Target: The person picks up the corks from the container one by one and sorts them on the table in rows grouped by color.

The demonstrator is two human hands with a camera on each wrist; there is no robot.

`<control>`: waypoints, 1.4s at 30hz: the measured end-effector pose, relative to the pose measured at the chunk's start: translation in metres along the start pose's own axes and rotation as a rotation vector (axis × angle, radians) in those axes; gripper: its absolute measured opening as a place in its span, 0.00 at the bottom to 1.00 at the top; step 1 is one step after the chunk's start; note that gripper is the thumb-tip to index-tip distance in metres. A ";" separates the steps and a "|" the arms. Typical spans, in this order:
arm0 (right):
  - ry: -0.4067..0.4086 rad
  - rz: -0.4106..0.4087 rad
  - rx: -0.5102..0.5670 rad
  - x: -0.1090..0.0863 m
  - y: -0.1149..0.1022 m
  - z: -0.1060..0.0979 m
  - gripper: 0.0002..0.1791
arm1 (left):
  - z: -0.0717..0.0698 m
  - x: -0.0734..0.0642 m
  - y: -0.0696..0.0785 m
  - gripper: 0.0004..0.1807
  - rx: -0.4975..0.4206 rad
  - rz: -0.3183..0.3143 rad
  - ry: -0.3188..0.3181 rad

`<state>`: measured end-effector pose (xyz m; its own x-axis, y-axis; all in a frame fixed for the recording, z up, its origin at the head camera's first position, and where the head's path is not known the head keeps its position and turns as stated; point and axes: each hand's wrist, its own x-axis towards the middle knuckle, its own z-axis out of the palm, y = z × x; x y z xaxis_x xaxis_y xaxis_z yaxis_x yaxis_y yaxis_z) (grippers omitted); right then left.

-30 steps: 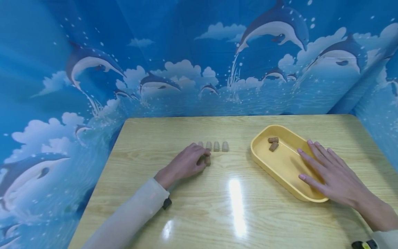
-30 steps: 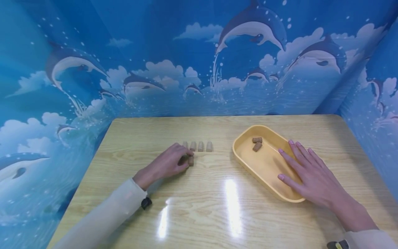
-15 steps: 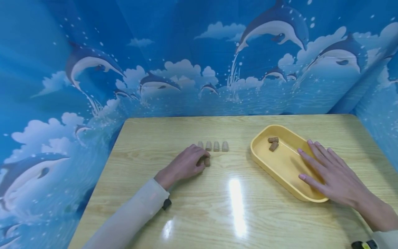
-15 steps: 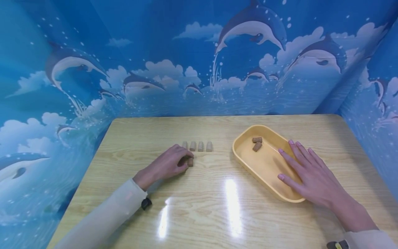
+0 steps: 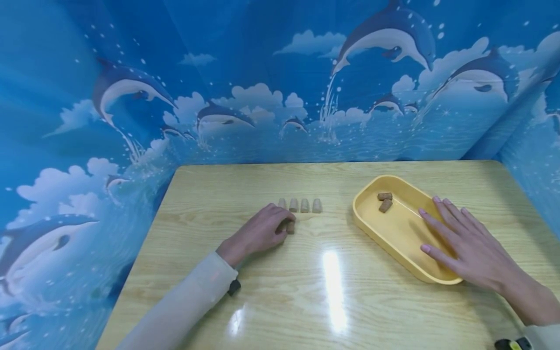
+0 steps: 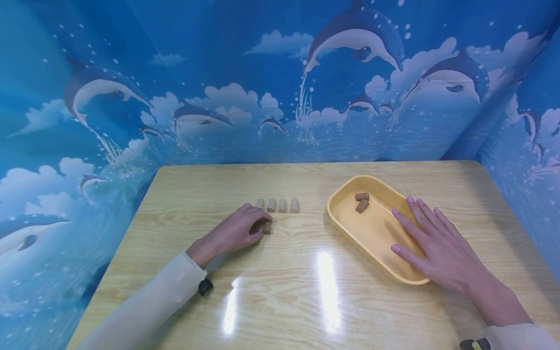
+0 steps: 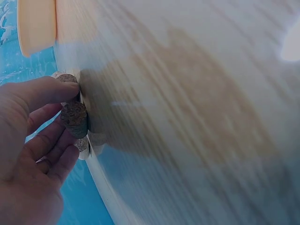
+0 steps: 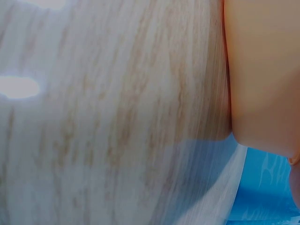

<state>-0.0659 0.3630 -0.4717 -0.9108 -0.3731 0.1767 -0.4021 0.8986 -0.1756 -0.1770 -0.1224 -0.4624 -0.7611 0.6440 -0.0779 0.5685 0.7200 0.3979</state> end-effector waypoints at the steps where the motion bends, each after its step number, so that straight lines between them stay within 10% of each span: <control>1: 0.001 0.000 0.000 0.000 0.000 0.000 0.49 | 0.000 0.000 0.000 0.22 -0.003 0.001 0.001; 42: -0.010 0.011 -0.008 0.000 0.001 0.001 0.48 | -0.015 0.011 0.003 0.27 -0.044 0.004 -0.025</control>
<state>-0.0663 0.3640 -0.4730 -0.9161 -0.3655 0.1647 -0.3914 0.9044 -0.1701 -0.1882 -0.1175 -0.4479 -0.7506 0.6533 -0.0994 0.5567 0.7061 0.4376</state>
